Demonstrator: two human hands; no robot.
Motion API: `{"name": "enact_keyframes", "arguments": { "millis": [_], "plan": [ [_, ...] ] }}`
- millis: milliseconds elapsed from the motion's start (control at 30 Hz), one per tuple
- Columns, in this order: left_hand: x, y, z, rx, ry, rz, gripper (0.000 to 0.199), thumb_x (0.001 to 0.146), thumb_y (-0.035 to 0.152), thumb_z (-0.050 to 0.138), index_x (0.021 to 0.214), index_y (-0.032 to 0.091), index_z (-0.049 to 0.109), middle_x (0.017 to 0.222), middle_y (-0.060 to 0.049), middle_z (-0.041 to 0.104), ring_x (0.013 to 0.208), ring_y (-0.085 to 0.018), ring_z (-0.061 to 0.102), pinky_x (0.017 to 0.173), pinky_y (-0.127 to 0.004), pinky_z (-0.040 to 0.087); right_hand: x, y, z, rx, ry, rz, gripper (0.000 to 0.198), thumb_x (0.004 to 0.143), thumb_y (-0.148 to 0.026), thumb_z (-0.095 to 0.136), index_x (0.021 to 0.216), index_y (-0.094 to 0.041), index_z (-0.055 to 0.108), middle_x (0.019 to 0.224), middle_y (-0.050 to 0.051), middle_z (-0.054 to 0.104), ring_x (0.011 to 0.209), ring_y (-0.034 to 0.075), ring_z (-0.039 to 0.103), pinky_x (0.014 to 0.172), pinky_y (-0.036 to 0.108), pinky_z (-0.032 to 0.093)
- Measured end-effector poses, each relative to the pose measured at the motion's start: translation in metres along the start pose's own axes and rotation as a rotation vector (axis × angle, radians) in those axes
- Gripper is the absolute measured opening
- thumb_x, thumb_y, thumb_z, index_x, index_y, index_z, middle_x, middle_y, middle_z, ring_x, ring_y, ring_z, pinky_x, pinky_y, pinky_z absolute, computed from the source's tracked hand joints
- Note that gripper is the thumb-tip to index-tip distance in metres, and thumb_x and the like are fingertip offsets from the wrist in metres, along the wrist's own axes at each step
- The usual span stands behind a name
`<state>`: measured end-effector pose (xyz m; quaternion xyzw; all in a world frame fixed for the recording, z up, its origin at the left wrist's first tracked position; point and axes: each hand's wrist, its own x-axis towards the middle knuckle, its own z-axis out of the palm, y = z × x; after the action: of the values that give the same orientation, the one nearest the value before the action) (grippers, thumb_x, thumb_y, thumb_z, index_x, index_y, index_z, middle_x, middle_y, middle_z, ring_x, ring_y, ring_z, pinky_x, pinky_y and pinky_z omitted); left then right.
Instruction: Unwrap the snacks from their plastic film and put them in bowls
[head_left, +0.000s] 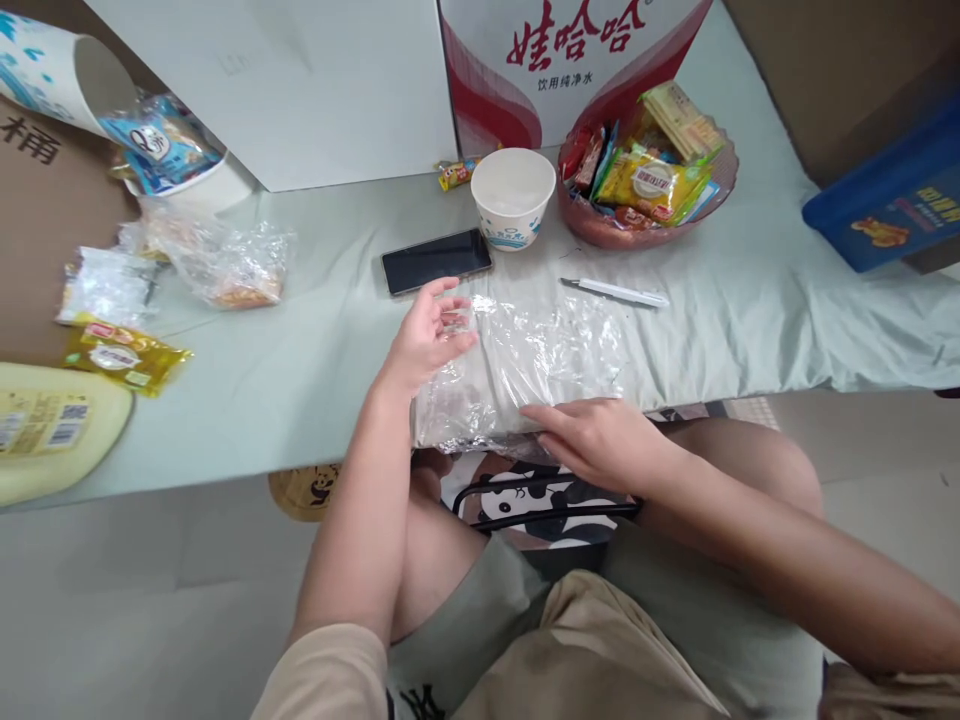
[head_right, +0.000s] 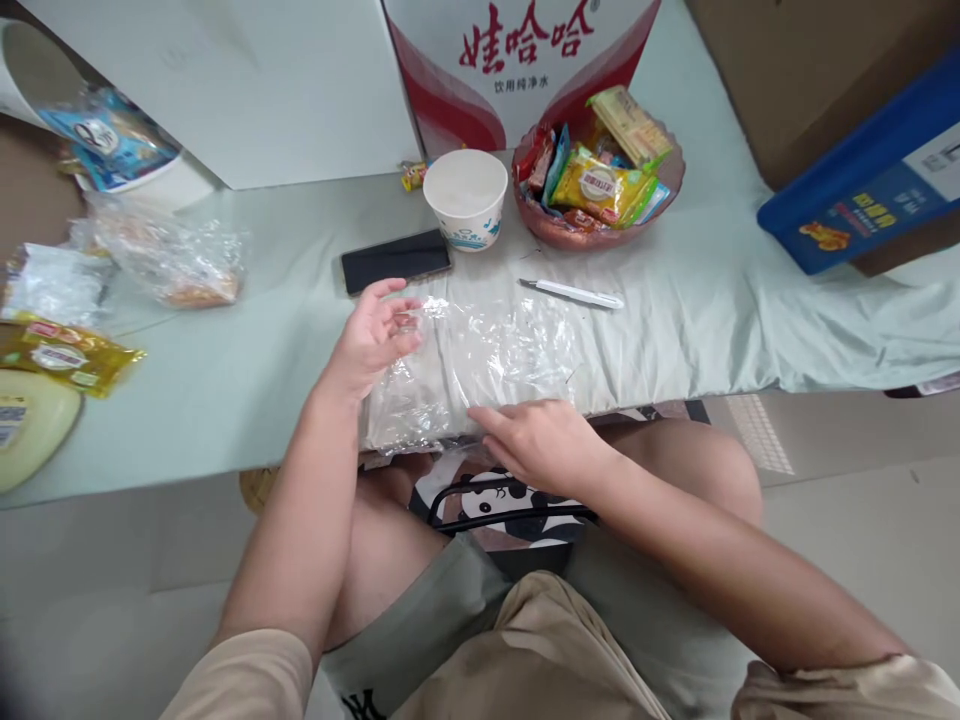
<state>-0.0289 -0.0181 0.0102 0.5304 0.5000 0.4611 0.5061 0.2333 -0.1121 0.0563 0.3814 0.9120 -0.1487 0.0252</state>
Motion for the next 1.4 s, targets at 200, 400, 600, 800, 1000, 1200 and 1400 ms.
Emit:
{"name": "enact_keyframes", "arguments": {
  "millis": [200, 400, 600, 800, 1000, 1200, 1400],
  "plan": [
    [-0.002, 0.005, 0.002, 0.057, 0.234, -0.14, 0.022, 0.083, 0.018, 0.071, 0.104, 0.02, 0.065, 0.093, -0.005, 0.076, 0.066, -0.012, 0.069, 0.054, -0.021, 0.051, 0.014, 0.033, 0.015, 0.078, 0.222, 0.075, 0.051, 0.1, -0.038, 0.055, 0.145, -0.015, 0.058, 0.155, 0.017, 0.056, 0.144, 0.037, 0.052, 0.115, 0.051, 0.046],
    [0.009, 0.004, -0.012, 0.087, 0.617, -0.091, 0.01, 0.091, 0.012, 0.058, 0.094, 0.02, 0.063, 0.08, -0.001, 0.072, 0.051, -0.007, 0.06, 0.043, -0.019, 0.04, 0.015, 0.036, 0.034, -0.016, 0.107, 0.153, 0.07, 0.095, -0.052, 0.063, 0.158, -0.025, 0.047, 0.171, 0.014, 0.032, 0.159, 0.041, 0.026, 0.126, 0.062, 0.029],
    [-0.021, 0.014, -0.01, 0.43, 0.356, 0.318, 0.011, 0.091, 0.023, 0.063, 0.101, 0.022, 0.067, 0.094, -0.003, 0.077, 0.088, -0.015, 0.073, 0.085, -0.032, 0.061, 0.012, 0.048, 0.029, 0.006, 0.177, 0.141, 0.07, 0.093, -0.049, 0.065, 0.156, -0.025, 0.049, 0.171, 0.014, 0.033, 0.159, 0.043, 0.025, 0.126, 0.067, 0.024],
    [-0.048, 0.017, -0.006, 0.882, -0.331, 0.177, 0.044, 0.081, 0.031, 0.081, 0.123, 0.025, 0.071, 0.142, -0.007, 0.069, 0.147, -0.031, 0.051, 0.126, -0.058, 0.038, 0.006, 0.07, 0.022, 0.092, 0.316, 0.136, 0.046, 0.102, -0.038, 0.052, 0.143, -0.021, 0.061, 0.158, 0.011, 0.054, 0.151, 0.037, 0.044, 0.122, 0.062, 0.032],
    [-0.049, 0.015, -0.018, 0.999, -0.195, 0.139, 0.055, 0.08, 0.031, 0.082, 0.134, 0.024, 0.068, 0.159, -0.009, 0.054, 0.156, -0.034, 0.037, 0.13, -0.059, 0.031, 0.01, 0.074, 0.016, 0.061, 0.297, 0.265, 0.045, 0.101, -0.035, 0.051, 0.14, -0.018, 0.065, 0.139, 0.014, 0.069, 0.125, 0.037, 0.064, 0.094, 0.052, 0.05],
    [-0.045, 0.005, -0.025, 0.827, -0.171, 0.126, 0.031, 0.082, 0.03, 0.079, 0.113, 0.025, 0.077, 0.138, -0.008, 0.071, 0.141, -0.031, 0.056, 0.124, -0.058, 0.04, 0.012, 0.077, 0.018, 0.041, 0.322, 0.336, 0.037, 0.1, -0.035, 0.05, 0.126, -0.02, 0.072, 0.114, 0.014, 0.074, 0.104, 0.034, 0.066, 0.083, 0.047, 0.047],
    [-0.047, 0.016, -0.026, 0.671, -0.08, 0.18, 0.01, 0.083, 0.027, 0.071, 0.074, 0.025, 0.074, 0.114, -0.006, 0.078, 0.122, -0.027, 0.065, 0.116, -0.053, 0.047, 0.009, 0.077, 0.008, 0.141, 0.474, 0.292, 0.026, 0.098, -0.034, 0.05, 0.086, -0.023, 0.069, 0.114, 0.013, 0.072, 0.109, 0.035, 0.064, 0.093, 0.053, 0.047]
  ]
}}
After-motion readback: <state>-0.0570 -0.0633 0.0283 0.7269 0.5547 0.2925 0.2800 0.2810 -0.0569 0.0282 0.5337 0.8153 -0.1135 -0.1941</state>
